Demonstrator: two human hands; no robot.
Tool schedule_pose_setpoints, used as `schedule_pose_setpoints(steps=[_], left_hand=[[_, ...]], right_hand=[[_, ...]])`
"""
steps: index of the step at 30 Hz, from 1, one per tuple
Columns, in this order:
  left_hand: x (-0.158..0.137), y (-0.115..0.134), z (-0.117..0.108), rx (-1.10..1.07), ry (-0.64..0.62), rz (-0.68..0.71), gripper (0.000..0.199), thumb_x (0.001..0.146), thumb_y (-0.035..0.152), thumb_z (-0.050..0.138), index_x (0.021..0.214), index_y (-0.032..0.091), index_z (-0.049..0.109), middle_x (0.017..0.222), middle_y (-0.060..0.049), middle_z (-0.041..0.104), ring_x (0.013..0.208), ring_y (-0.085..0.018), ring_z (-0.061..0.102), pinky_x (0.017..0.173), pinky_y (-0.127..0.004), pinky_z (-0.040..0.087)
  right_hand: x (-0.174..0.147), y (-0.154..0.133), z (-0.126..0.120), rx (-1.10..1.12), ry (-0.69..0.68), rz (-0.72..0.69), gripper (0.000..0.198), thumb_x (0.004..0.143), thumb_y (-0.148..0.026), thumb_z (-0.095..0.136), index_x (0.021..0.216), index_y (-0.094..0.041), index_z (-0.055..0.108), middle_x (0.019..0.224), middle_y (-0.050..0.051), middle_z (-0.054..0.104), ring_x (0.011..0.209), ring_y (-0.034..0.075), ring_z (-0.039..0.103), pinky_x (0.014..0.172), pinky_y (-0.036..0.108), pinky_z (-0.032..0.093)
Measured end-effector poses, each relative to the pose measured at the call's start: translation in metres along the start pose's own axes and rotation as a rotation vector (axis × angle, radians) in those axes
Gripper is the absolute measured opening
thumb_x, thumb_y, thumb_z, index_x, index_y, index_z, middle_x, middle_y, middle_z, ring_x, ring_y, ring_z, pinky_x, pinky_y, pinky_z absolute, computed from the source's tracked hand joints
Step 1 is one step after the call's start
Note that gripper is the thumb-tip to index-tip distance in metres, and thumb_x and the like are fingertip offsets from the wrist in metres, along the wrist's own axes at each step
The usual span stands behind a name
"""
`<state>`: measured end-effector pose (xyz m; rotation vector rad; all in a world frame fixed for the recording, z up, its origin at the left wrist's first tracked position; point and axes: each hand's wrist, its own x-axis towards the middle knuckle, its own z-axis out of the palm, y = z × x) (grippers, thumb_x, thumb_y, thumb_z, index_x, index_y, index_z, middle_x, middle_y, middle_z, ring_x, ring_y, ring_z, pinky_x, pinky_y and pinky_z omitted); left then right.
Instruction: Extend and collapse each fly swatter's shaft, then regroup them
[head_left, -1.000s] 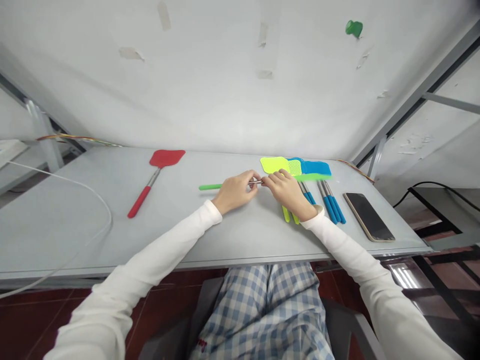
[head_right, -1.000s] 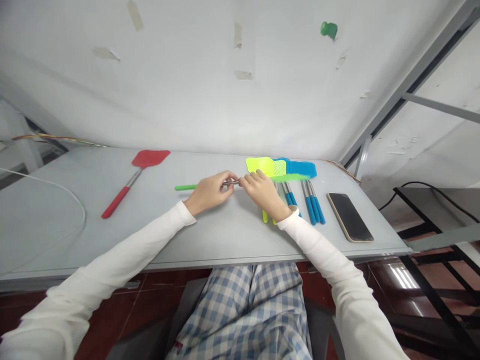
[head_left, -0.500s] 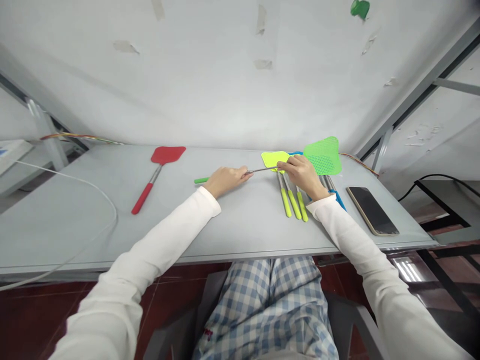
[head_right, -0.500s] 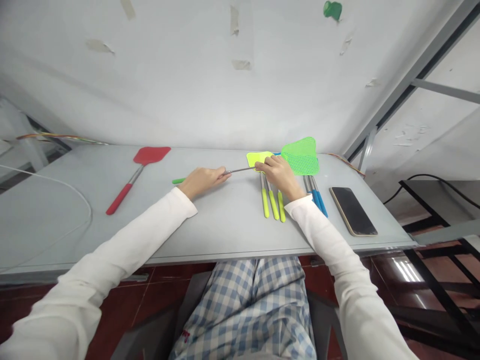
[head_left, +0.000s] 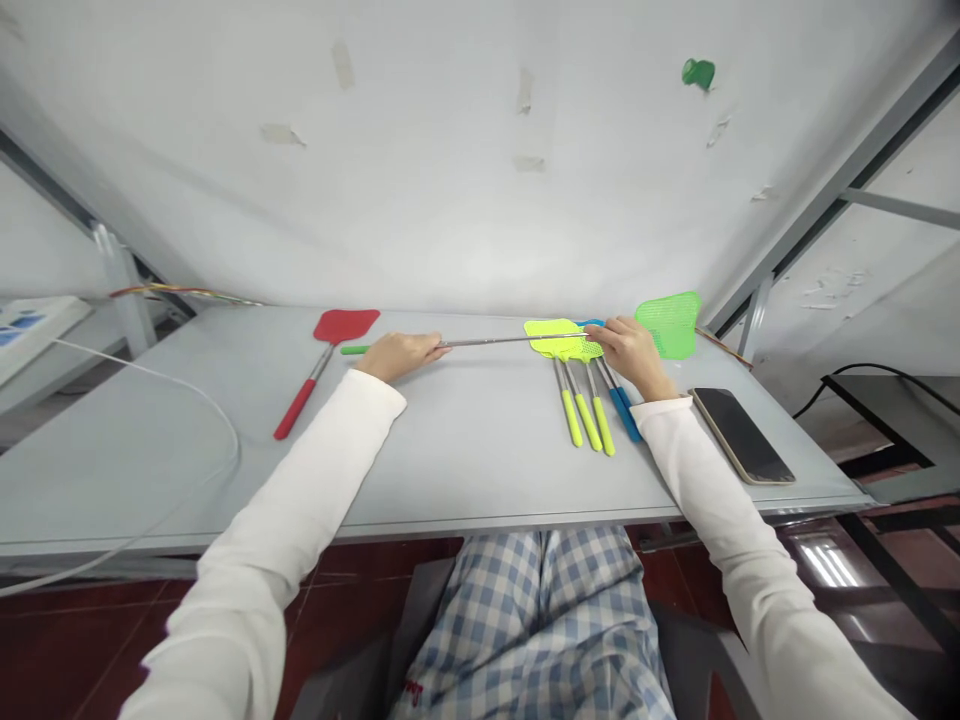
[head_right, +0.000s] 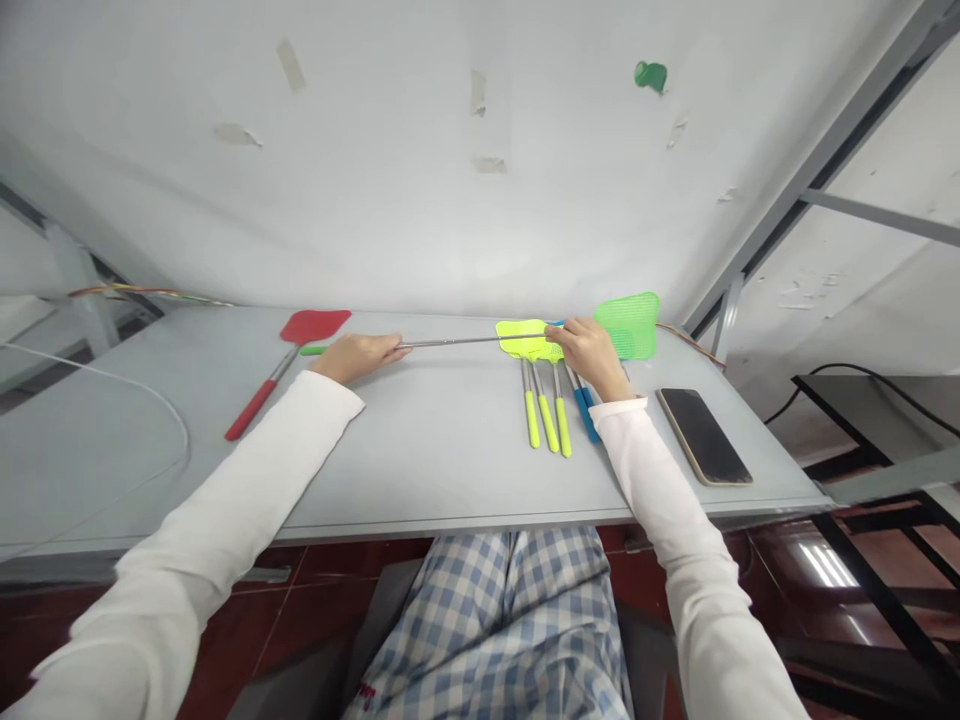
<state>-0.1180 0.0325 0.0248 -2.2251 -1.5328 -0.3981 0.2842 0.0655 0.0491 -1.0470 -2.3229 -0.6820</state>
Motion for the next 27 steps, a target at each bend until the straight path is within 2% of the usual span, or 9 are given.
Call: schedule_pose_setpoints(steps=[2,5,9,13,17,21,24,27], left_hand=[[0.001,0.008,0.001,0.017,-0.002,-0.023,0.055,0.093,0.060,0.026,0.066,0.020,0.053,0.052,-0.003,0.055,0.045,-0.013,0.046,0.047,-0.026,0.016],[0.003,0.039,0.001,0.045,0.007,-0.030,0.055,0.093,0.059,0.025,0.073,0.020,0.059,0.058,-0.006,0.061,0.050,-0.015,0.053,0.048,-0.026,0.020],[0.004,0.085,0.001,0.018,0.010,0.052,0.054,0.095,0.056,0.026,0.082,0.018,0.063,0.066,-0.008,0.067,0.055,-0.016,0.059,0.048,-0.026,0.023],[0.007,0.101,0.000,-0.027,0.006,0.069,0.058,0.094,0.059,0.025,0.077,0.018,0.063,0.061,-0.008,0.065,0.050,-0.015,0.056,0.048,-0.026,0.022],[0.016,0.088,-0.002,-0.039,0.070,0.053,0.064,0.091,0.066,0.021,0.070,0.018,0.059,0.054,-0.007,0.060,0.048,-0.016,0.054,0.047,-0.026,0.020],[0.013,0.057,0.000,0.008,0.143,0.046,0.063,0.090,0.066,0.022,0.065,0.019,0.055,0.050,-0.005,0.054,0.046,-0.015,0.050,0.045,-0.028,0.016],[0.003,0.030,0.006,0.066,0.195,0.035,0.060,0.091,0.065,0.026,0.061,0.020,0.051,0.046,-0.003,0.048,0.044,-0.013,0.046,0.045,-0.028,0.014],[-0.003,0.015,0.011,0.057,0.222,0.043,0.056,0.090,0.063,0.032,0.059,0.020,0.048,0.045,-0.001,0.045,0.042,-0.012,0.043,0.045,-0.027,0.014]], right_hand=[[0.002,-0.012,0.000,-0.012,-0.038,0.009,0.032,0.098,-0.028,0.035,0.100,-0.018,0.065,0.080,0.007,0.061,0.075,0.020,0.049,0.070,0.033,0.031],[0.007,-0.042,-0.004,0.022,-0.118,-0.036,0.034,0.100,-0.032,0.032,0.096,-0.015,0.061,0.087,0.009,0.063,0.080,0.020,0.053,0.073,0.031,0.031],[0.007,-0.078,-0.008,0.062,-0.257,-0.051,0.043,0.102,-0.039,0.023,0.089,-0.016,0.058,0.082,0.008,0.065,0.072,0.017,0.056,0.061,0.029,0.026],[0.006,-0.086,-0.006,-0.009,-0.339,0.051,0.054,0.100,-0.049,0.019,0.084,-0.017,0.059,0.070,0.006,0.066,0.057,0.015,0.054,0.054,0.029,0.015],[0.012,-0.074,0.003,-0.078,-0.304,0.116,0.061,0.100,-0.051,0.015,0.077,-0.018,0.061,0.062,0.006,0.066,0.049,0.012,0.049,0.054,0.028,0.013],[0.011,-0.048,0.004,-0.112,-0.225,0.151,0.060,0.100,-0.046,0.017,0.070,-0.016,0.060,0.060,0.007,0.064,0.048,0.011,0.047,0.054,0.028,0.014],[0.004,-0.029,0.001,-0.142,-0.246,0.217,0.059,0.098,-0.046,0.020,0.068,-0.016,0.062,0.060,0.007,0.064,0.048,0.011,0.046,0.054,0.028,0.014],[-0.001,-0.022,0.000,-0.144,-0.271,0.231,0.059,0.098,-0.046,0.021,0.071,-0.017,0.064,0.063,0.007,0.066,0.049,0.011,0.046,0.054,0.028,0.014]])
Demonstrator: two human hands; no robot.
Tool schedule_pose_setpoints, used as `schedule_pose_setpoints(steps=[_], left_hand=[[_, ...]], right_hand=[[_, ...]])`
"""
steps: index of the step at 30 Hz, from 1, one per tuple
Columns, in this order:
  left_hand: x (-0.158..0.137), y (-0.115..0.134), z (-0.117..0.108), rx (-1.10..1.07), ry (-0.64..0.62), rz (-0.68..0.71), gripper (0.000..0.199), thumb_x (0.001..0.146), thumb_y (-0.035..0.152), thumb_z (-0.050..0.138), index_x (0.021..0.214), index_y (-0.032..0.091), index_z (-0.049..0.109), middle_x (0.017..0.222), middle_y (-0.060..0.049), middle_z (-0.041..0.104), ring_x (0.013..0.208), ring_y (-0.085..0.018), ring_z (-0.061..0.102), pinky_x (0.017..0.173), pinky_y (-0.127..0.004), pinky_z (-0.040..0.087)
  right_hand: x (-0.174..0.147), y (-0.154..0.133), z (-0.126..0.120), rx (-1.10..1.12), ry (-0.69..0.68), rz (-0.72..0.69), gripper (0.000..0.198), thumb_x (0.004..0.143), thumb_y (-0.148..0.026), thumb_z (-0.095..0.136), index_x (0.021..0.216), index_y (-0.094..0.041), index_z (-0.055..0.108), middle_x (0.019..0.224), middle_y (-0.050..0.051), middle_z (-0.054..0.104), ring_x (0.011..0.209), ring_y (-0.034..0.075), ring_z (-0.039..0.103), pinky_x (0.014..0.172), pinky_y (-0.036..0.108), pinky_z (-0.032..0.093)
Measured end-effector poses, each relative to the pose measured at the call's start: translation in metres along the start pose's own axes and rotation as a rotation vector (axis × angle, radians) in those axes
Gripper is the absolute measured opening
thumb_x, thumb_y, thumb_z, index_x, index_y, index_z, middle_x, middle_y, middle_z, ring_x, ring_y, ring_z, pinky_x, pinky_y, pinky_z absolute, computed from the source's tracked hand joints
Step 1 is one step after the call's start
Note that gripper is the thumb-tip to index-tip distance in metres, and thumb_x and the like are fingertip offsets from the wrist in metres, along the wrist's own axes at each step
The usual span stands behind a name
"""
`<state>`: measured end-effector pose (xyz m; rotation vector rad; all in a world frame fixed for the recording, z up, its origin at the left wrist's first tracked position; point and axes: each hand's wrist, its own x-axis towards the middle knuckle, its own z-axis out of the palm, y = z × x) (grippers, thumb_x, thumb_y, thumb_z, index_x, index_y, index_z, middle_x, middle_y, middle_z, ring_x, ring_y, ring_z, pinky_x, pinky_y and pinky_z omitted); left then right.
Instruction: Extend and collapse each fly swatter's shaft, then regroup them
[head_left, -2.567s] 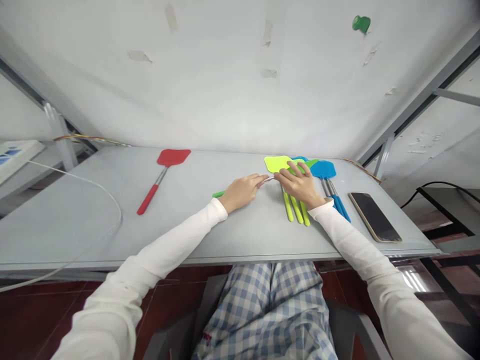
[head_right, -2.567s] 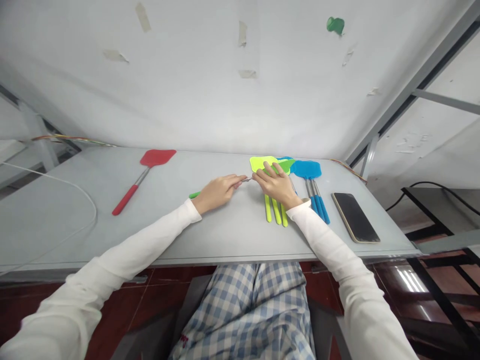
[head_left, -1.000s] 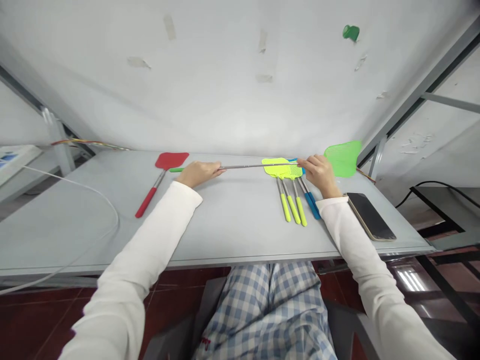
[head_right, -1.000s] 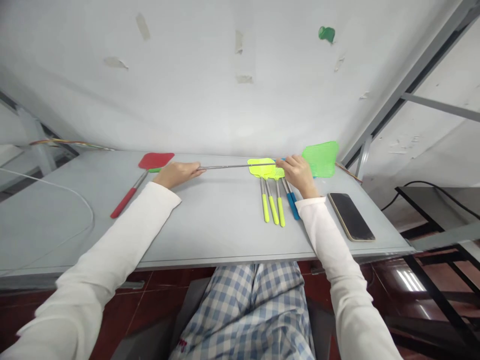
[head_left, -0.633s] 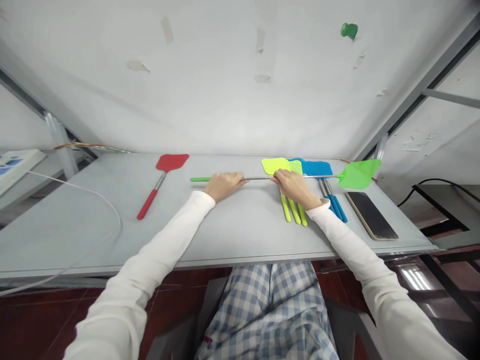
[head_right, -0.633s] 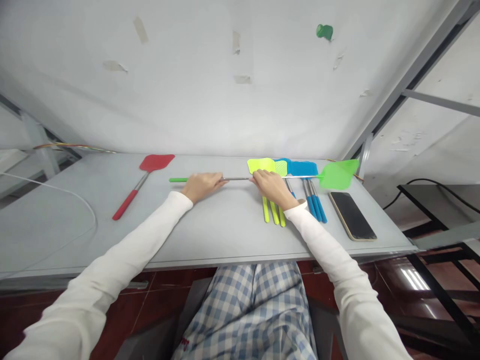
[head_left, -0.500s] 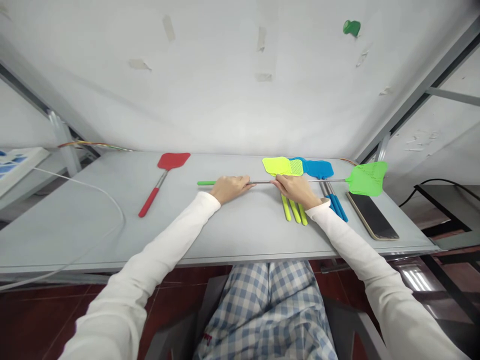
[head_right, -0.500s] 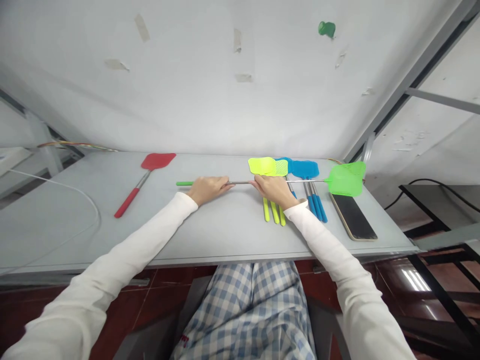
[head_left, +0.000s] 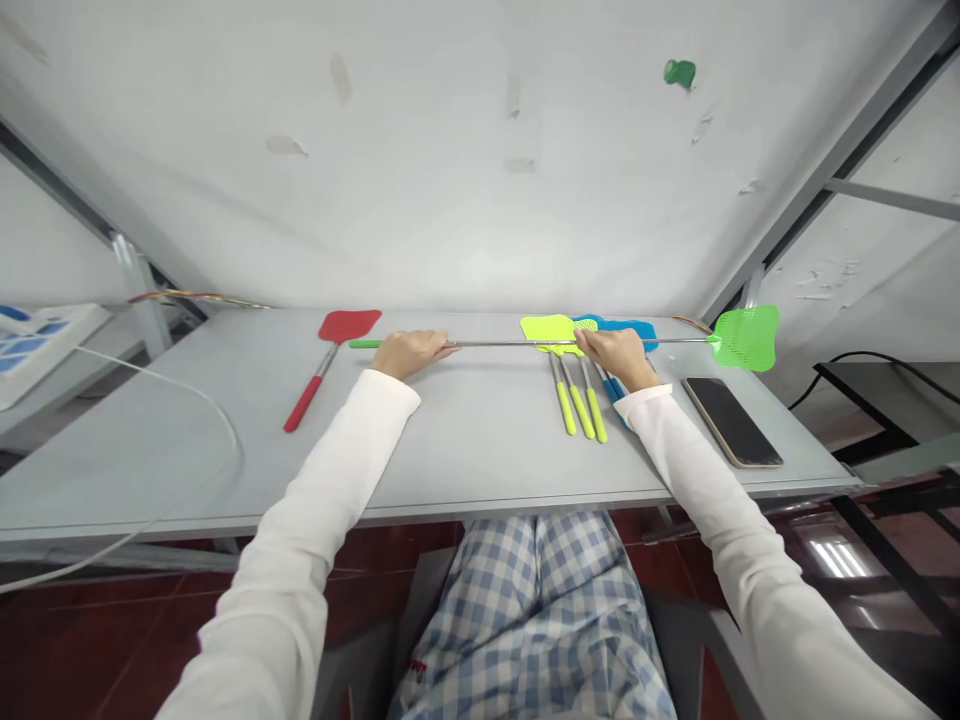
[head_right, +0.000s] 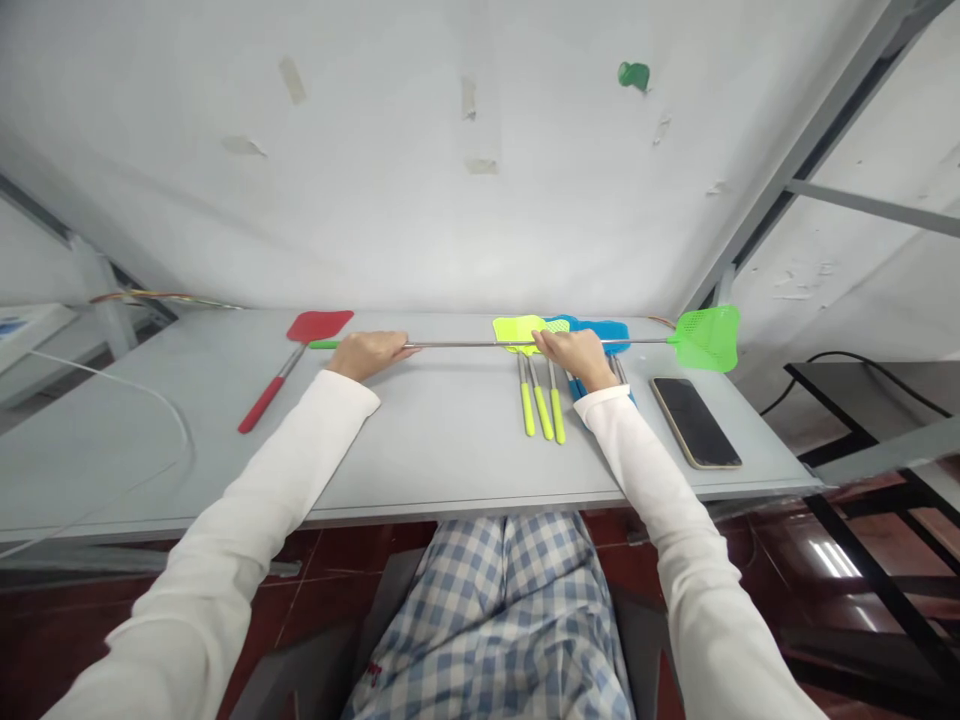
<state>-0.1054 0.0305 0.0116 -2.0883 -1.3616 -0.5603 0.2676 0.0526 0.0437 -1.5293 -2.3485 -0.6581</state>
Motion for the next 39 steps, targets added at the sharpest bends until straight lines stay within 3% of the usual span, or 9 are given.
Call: schedule_pose_setpoints(steps=[5,10,16,20,27,30,33,36,39], left_hand=[[0.004,-0.001,-0.004,-0.051,0.004,0.028,0.053,0.089,0.061,0.038,0.056,0.020,0.045,0.045,0.000,0.044,0.042,-0.011,0.041,0.044,-0.027,0.016],[0.008,0.007,-0.012,-0.044,0.010,-0.014,0.048,0.089,0.056,0.041,0.057,0.020,0.047,0.050,-0.002,0.051,0.047,-0.012,0.047,0.046,-0.027,0.020],[0.004,0.007,-0.013,-0.034,-0.175,-0.180,0.038,0.088,0.040,0.039,0.058,0.020,0.052,0.067,-0.007,0.067,0.060,-0.016,0.058,0.050,-0.028,0.019],[0.001,0.005,-0.011,-0.028,-0.276,-0.236,0.038,0.086,0.039,0.040,0.059,0.020,0.058,0.070,-0.008,0.071,0.065,-0.019,0.062,0.051,-0.029,0.020],[0.002,0.009,-0.012,0.011,-0.364,-0.272,0.034,0.083,0.037,0.042,0.080,0.022,0.072,0.080,-0.011,0.074,0.071,-0.023,0.065,0.055,-0.029,0.028],[0.004,0.014,-0.011,0.026,-0.342,-0.286,0.040,0.086,0.038,0.037,0.076,0.021,0.072,0.079,-0.012,0.074,0.070,-0.023,0.065,0.055,-0.030,0.027],[0.005,0.017,-0.012,0.015,-0.297,-0.299,0.040,0.086,0.039,0.037,0.071,0.020,0.069,0.075,-0.012,0.073,0.067,-0.022,0.064,0.054,-0.030,0.025],[0.005,0.015,-0.014,-0.002,-0.276,-0.325,0.036,0.084,0.039,0.041,0.068,0.021,0.067,0.072,-0.011,0.073,0.066,-0.022,0.064,0.054,-0.030,0.023],[0.002,0.007,-0.016,0.003,-0.272,-0.356,0.038,0.085,0.039,0.039,0.066,0.020,0.066,0.069,-0.012,0.072,0.066,-0.023,0.063,0.054,-0.030,0.022]], right_hand=[[-0.003,-0.004,0.001,0.060,0.001,-0.062,0.057,0.099,-0.044,0.021,0.077,-0.017,0.065,0.073,0.008,0.070,0.058,0.013,0.054,0.054,0.028,0.013],[-0.003,-0.001,0.000,0.083,0.021,0.019,0.055,0.099,-0.041,0.022,0.079,-0.016,0.067,0.079,0.009,0.071,0.063,0.015,0.058,0.055,0.029,0.014],[-0.001,0.020,0.008,0.009,0.014,0.185,0.061,0.099,-0.039,0.019,0.074,-0.013,0.069,0.070,0.014,0.070,0.061,0.019,0.060,0.055,0.030,0.017],[-0.001,0.022,0.017,-0.025,-0.045,0.144,0.061,0.097,-0.039,0.023,0.069,-0.012,0.070,0.067,0.015,0.069,0.063,0.021,0.062,0.055,0.030,0.020],[-0.005,0.013,0.011,0.001,-0.066,0.119,0.062,0.099,-0.042,0.022,0.073,-0.014,0.071,0.069,0.014,0.069,0.065,0.021,0.061,0.056,0.030,0.019],[-0.006,0.010,0.008,0.064,-0.084,0.070,0.061,0.099,-0.047,0.024,0.074,-0.015,0.069,0.070,0.012,0.069,0.064,0.019,0.059,0.057,0.029,0.019],[-0.003,0.004,0.009,0.164,-0.019,-0.078,0.053,0.098,-0.050,0.029,0.081,-0.016,0.067,0.076,0.009,0.068,0.072,0.019,0.059,0.062,0.028,0.025],[-0.001,0.003,0.015,0.264,0.081,-0.230,0.042,0.098,-0.046,0.035,0.096,-0.016,0.064,0.093,0.010,0.066,0.086,0.020,0.058,0.074,0.029,0.032],[-0.002,0.007,0.022,0.337,0.057,-0.277,0.032,0.097,-0.039,0.039,0.102,-0.017,0.063,0.099,0.010,0.065,0.092,0.021,0.057,0.078,0.030,0.034]])
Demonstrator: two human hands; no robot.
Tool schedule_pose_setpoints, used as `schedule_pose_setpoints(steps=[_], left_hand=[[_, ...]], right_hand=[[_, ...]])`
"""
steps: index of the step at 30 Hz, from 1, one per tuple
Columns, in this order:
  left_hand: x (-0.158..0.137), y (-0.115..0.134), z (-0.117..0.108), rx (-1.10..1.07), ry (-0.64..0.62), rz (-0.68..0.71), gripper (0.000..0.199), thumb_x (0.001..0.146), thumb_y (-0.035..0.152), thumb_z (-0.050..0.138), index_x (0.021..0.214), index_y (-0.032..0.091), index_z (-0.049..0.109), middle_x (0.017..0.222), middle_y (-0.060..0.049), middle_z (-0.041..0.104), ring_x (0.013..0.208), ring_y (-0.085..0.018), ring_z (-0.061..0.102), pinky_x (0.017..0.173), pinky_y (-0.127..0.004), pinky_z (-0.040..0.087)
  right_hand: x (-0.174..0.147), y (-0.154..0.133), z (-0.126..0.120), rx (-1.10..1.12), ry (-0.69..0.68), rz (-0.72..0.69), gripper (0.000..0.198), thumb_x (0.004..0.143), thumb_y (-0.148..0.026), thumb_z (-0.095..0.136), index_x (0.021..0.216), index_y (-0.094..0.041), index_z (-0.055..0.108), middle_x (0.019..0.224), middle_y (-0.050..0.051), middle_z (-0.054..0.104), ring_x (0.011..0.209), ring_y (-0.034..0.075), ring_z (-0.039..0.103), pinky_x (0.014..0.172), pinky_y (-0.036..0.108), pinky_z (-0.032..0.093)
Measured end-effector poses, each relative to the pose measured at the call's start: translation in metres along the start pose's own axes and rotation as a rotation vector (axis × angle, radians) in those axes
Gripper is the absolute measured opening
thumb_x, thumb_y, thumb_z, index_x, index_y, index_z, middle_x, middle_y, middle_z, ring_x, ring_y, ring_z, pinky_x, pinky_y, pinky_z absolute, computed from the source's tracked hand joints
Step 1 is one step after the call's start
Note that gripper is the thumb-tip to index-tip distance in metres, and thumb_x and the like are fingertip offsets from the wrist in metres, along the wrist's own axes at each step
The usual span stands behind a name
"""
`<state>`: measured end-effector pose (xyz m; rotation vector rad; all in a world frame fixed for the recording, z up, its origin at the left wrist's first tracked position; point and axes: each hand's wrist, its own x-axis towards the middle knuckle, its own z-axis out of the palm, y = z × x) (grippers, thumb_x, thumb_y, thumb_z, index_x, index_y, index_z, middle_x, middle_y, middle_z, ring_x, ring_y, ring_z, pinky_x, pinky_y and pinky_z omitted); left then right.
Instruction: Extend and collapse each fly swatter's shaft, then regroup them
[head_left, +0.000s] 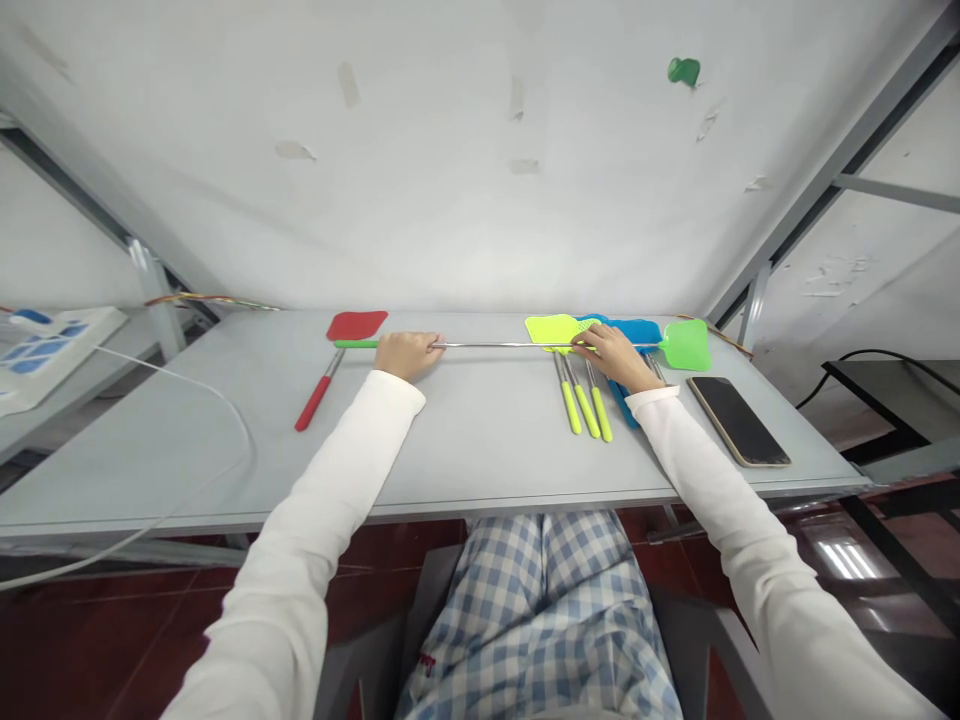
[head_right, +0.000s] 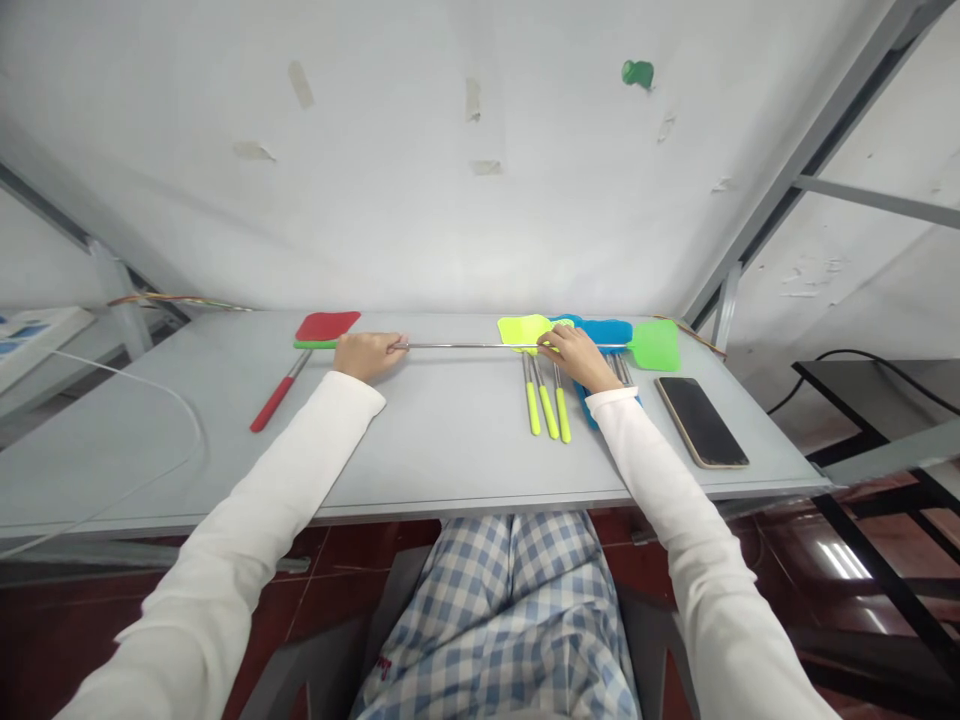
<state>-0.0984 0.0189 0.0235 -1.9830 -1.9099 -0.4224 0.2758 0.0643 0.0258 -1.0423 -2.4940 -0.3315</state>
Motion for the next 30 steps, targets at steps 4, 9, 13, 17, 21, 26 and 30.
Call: schedule_pose_setpoints(steps=[4,9,13,17,21,26,30], left_hand=[[0.000,-0.007,-0.001,-0.001,0.015,0.007,0.043,0.088,0.040,0.034,0.067,0.020,0.066,0.071,-0.012,0.072,0.067,-0.023,0.064,0.055,-0.031,0.023],[0.001,0.003,0.002,0.038,-0.044,0.056,0.046,0.090,0.041,0.032,0.075,0.019,0.070,0.073,-0.013,0.072,0.067,-0.024,0.065,0.055,-0.030,0.028],[0.001,0.019,0.009,0.060,-0.046,0.073,0.053,0.092,0.039,0.026,0.077,0.016,0.071,0.069,-0.015,0.071,0.064,-0.024,0.066,0.054,-0.031,0.031],[-0.002,0.046,0.010,0.051,-0.099,0.169,0.051,0.094,0.038,0.027,0.086,0.015,0.072,0.074,-0.015,0.072,0.068,-0.025,0.068,0.055,-0.031,0.034],[-0.010,0.083,0.000,0.008,-0.113,0.198,0.053,0.096,0.037,0.024,0.091,0.014,0.071,0.076,-0.016,0.072,0.072,-0.024,0.069,0.055,-0.030,0.036],[-0.019,0.101,-0.012,-0.051,-0.112,0.175,0.051,0.097,0.038,0.027,0.087,0.014,0.071,0.075,-0.017,0.072,0.071,-0.024,0.069,0.057,-0.030,0.037],[-0.017,0.097,-0.015,-0.062,-0.114,0.167,0.045,0.096,0.038,0.032,0.089,0.016,0.070,0.078,-0.015,0.072,0.071,-0.023,0.068,0.056,-0.029,0.033]], right_hand=[[-0.006,0.006,0.001,0.062,-0.091,0.045,0.029,0.097,-0.033,0.040,0.103,-0.017,0.064,0.096,0.010,0.068,0.090,0.021,0.060,0.076,0.029,0.036],[-0.007,0.011,-0.008,0.007,-0.003,0.090,0.031,0.096,-0.026,0.037,0.107,-0.017,0.064,0.096,0.010,0.070,0.087,0.021,0.060,0.074,0.029,0.035],[-0.010,0.015,-0.018,-0.074,0.035,0.125,0.032,0.095,-0.023,0.036,0.104,-0.018,0.066,0.085,0.009,0.069,0.081,0.022,0.058,0.072,0.031,0.031],[-0.005,-0.005,-0.020,-0.099,-0.007,0.071,0.033,0.094,-0.019,0.036,0.104,-0.019,0.067,0.083,0.008,0.067,0.082,0.021,0.055,0.072,0.032,0.030],[0.006,-0.046,-0.017,-0.142,-0.051,-0.001,0.033,0.094,-0.017,0.036,0.105,-0.020,0.066,0.080,0.007,0.063,0.078,0.021,0.051,0.071,0.032,0.028],[0.009,-0.073,-0.012,-0.142,-0.019,-0.001,0.034,0.098,-0.021,0.032,0.104,-0.020,0.066,0.080,0.008,0.064,0.077,0.021,0.052,0.071,0.032,0.027],[0.009,-0.070,-0.003,-0.101,-0.038,-0.021,0.032,0.100,-0.028,0.032,0.105,-0.019,0.063,0.086,0.008,0.065,0.081,0.020,0.053,0.072,0.031,0.029]])
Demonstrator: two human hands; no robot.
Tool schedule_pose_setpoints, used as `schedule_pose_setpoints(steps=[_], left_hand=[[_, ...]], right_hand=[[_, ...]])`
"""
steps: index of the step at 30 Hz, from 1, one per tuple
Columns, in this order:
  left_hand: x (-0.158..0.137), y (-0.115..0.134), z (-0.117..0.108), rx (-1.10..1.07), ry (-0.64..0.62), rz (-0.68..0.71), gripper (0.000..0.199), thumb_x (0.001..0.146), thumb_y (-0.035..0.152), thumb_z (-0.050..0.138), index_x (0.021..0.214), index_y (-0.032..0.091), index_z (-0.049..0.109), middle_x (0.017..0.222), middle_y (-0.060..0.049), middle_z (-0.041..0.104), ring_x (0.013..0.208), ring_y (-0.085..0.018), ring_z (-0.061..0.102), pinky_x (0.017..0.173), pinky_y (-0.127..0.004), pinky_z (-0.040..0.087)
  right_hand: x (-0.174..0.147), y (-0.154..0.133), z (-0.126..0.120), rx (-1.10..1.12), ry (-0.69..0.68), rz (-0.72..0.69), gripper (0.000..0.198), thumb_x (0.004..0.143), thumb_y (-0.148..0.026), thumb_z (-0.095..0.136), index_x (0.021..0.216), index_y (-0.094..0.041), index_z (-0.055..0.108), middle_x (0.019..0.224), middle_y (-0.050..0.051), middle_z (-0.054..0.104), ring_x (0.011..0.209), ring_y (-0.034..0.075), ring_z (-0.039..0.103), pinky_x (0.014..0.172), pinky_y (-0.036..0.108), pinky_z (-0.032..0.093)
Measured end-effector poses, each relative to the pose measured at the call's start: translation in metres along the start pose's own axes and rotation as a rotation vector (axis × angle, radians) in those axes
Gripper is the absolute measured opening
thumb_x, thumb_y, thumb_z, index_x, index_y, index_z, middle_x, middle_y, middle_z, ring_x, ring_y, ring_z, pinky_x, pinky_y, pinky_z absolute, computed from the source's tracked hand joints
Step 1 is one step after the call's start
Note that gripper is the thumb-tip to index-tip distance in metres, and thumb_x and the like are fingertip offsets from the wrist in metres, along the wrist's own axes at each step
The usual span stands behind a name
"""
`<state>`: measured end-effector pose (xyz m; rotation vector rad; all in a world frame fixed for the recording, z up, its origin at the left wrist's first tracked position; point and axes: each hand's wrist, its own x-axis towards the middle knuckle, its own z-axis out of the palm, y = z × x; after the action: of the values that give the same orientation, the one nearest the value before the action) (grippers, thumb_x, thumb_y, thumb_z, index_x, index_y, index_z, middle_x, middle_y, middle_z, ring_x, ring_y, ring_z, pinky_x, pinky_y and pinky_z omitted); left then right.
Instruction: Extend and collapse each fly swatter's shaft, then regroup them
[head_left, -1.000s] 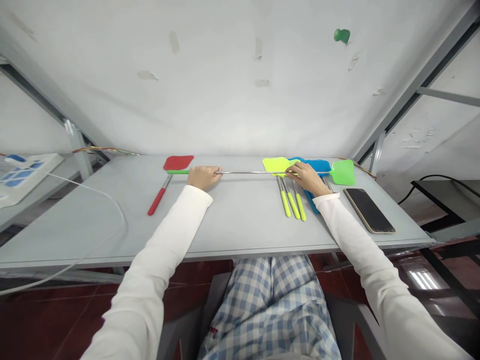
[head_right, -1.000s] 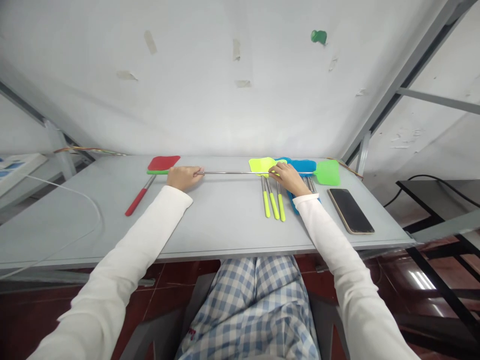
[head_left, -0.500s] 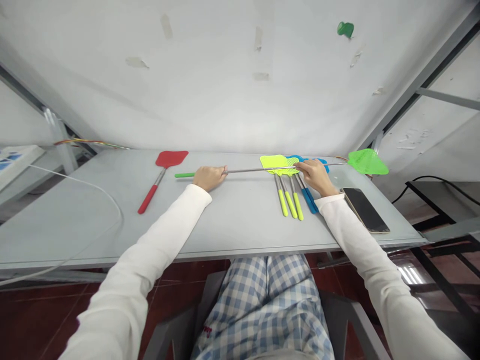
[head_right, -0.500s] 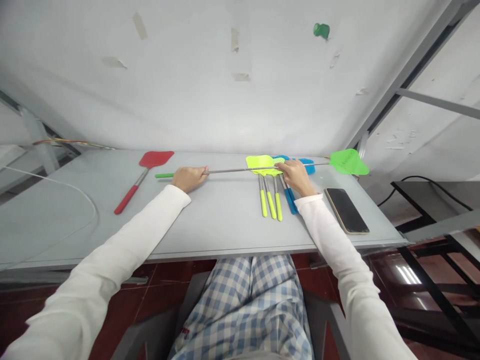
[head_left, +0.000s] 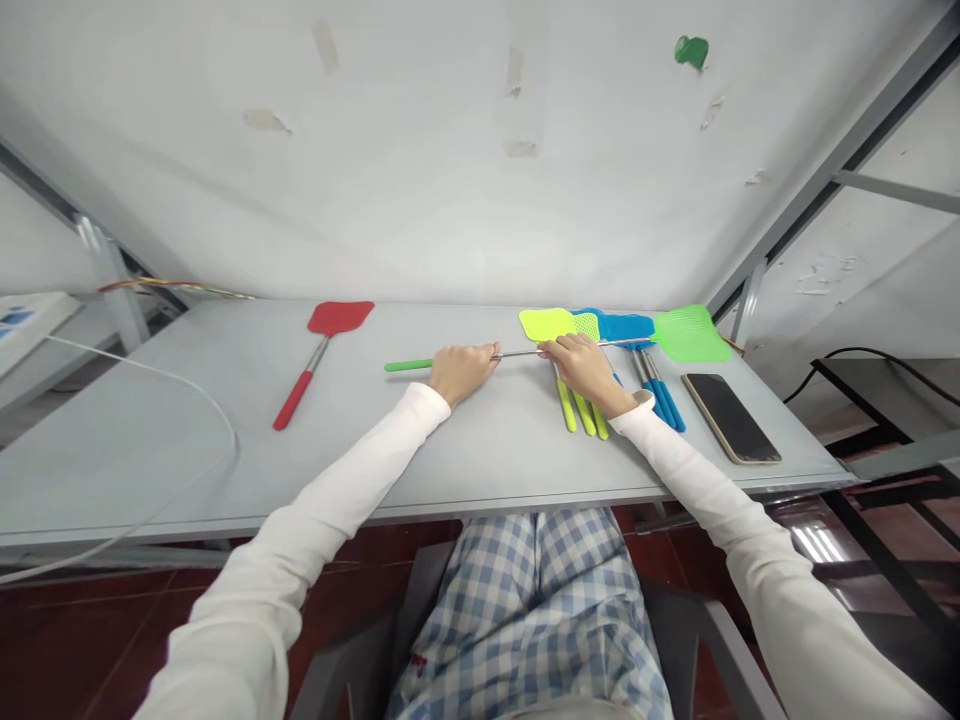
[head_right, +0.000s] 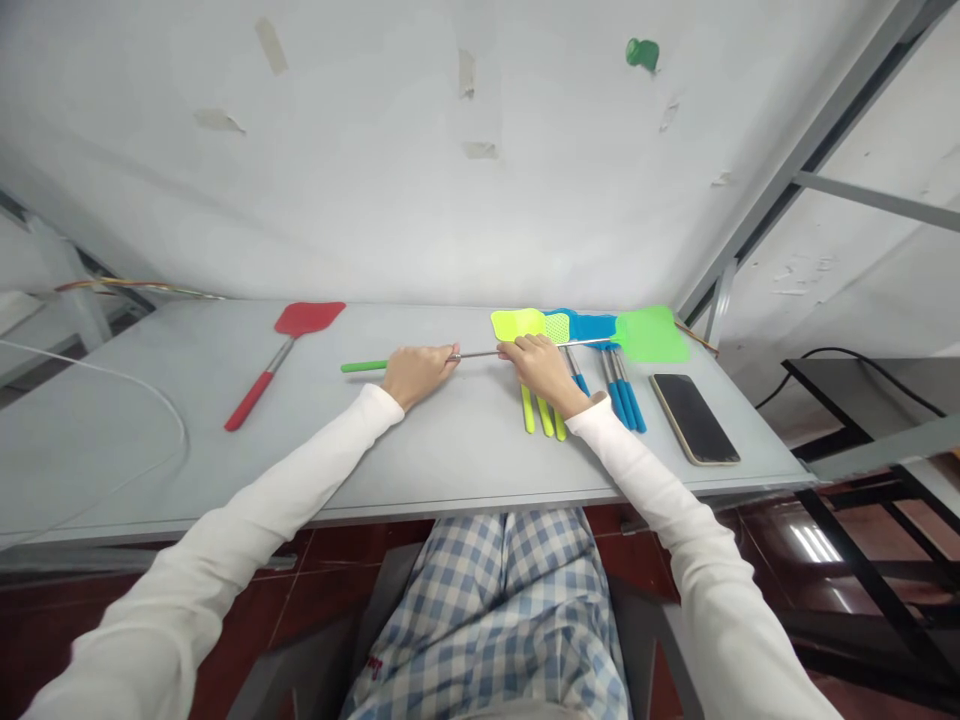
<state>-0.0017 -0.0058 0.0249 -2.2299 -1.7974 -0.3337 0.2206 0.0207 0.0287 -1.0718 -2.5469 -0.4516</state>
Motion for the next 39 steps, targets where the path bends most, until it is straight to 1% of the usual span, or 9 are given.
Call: schedule_pose_setpoints(steps=[8,13,18,22,25,29,34,37,39], left_hand=[[0.000,-0.031,-0.008,0.001,0.153,-0.020,0.033,0.090,0.034,0.039,0.072,0.020,0.064,0.072,-0.008,0.070,0.066,-0.019,0.061,0.053,-0.029,0.023],[0.001,-0.072,-0.009,0.058,0.071,-0.001,0.027,0.085,0.035,0.043,0.074,0.020,0.063,0.073,-0.008,0.069,0.065,-0.020,0.061,0.053,-0.029,0.023],[0.000,-0.097,-0.008,0.142,0.005,-0.129,0.049,0.091,0.048,0.031,0.081,0.018,0.069,0.074,-0.013,0.071,0.074,-0.026,0.065,0.057,-0.030,0.028],[0.000,-0.079,-0.006,0.162,-0.044,-0.128,0.060,0.094,0.045,0.021,0.091,0.016,0.073,0.078,-0.016,0.072,0.077,-0.029,0.067,0.062,-0.033,0.034],[0.000,-0.055,-0.006,0.123,-0.079,-0.049,0.060,0.095,0.043,0.020,0.097,0.015,0.073,0.081,-0.018,0.072,0.080,-0.030,0.068,0.065,-0.034,0.037],[-0.003,-0.023,-0.007,0.080,-0.091,-0.005,0.063,0.097,0.043,0.017,0.095,0.013,0.073,0.082,-0.020,0.072,0.080,-0.031,0.069,0.064,-0.034,0.038],[-0.010,0.008,-0.006,0.035,-0.106,-0.005,0.062,0.098,0.039,0.017,0.095,0.011,0.072,0.081,-0.020,0.072,0.080,-0.028,0.070,0.064,-0.032,0.040],[-0.009,0.013,-0.007,0.019,-0.107,-0.027,0.061,0.098,0.039,0.017,0.094,0.011,0.072,0.081,-0.020,0.072,0.081,-0.027,0.070,0.065,-0.031,0.040],[-0.006,0.009,-0.009,0.017,-0.105,-0.035,0.061,0.098,0.041,0.018,0.095,0.012,0.071,0.083,-0.020,0.072,0.082,-0.028,0.069,0.065,-0.032,0.040]], right_hand=[[-0.003,0.045,-0.002,-0.176,-0.105,0.017,0.025,0.099,-0.023,0.035,0.097,-0.016,0.059,0.089,0.009,0.065,0.084,0.022,0.055,0.077,0.032,0.029],[-0.006,0.046,-0.009,-0.120,-0.117,-0.030,0.032,0.100,-0.036,0.032,0.097,-0.016,0.056,0.089,0.008,0.065,0.082,0.019,0.057,0.076,0.030,0.030],[-0.006,0.034,-0.009,-0.134,-0.211,0.044,0.036,0.101,-0.036,0.026,0.097,-0.017,0.056,0.088,0.008,0.067,0.081,0.020,0.060,0.063,0.030,0.027],[-0.005,0.024,-0.009,-0.145,-0.319,0.128,0.032,0.101,-0.030,0.026,0.104,-0.018,0.055,0.091,0.009,0.070,0.078,0.021,0.062,0.056,0.030,0.021],[-0.004,0.013,-0.010,-0.157,-0.355,0.090,0.033,0.100,-0.031,0.026,0.106,-0.017,0.055,0.093,0.011,0.070,0.081,0.023,0.063,0.057,0.030,0.021],[0.001,-0.006,-0.014,-0.148,-0.411,0.035,0.033,0.100,-0.031,0.026,0.109,-0.016,0.054,0.087,0.011,0.070,0.072,0.022,0.064,0.055,0.030,0.022],[0.008,-0.024,-0.017,-0.136,-0.419,-0.019,0.030,0.099,-0.029,0.028,0.111,-0.016,0.052,0.094,0.011,0.071,0.074,0.023,0.065,0.057,0.029,0.028],[0.012,-0.027,-0.015,-0.111,-0.396,-0.025,0.034,0.101,-0.031,0.024,0.110,-0.015,0.053,0.094,0.011,0.070,0.075,0.023,0.064,0.059,0.030,0.033],[0.013,-0.026,-0.014,-0.106,-0.310,-0.040,0.040,0.101,-0.033,0.022,0.108,-0.013,0.055,0.096,0.013,0.068,0.082,0.024,0.063,0.066,0.032,0.038]])
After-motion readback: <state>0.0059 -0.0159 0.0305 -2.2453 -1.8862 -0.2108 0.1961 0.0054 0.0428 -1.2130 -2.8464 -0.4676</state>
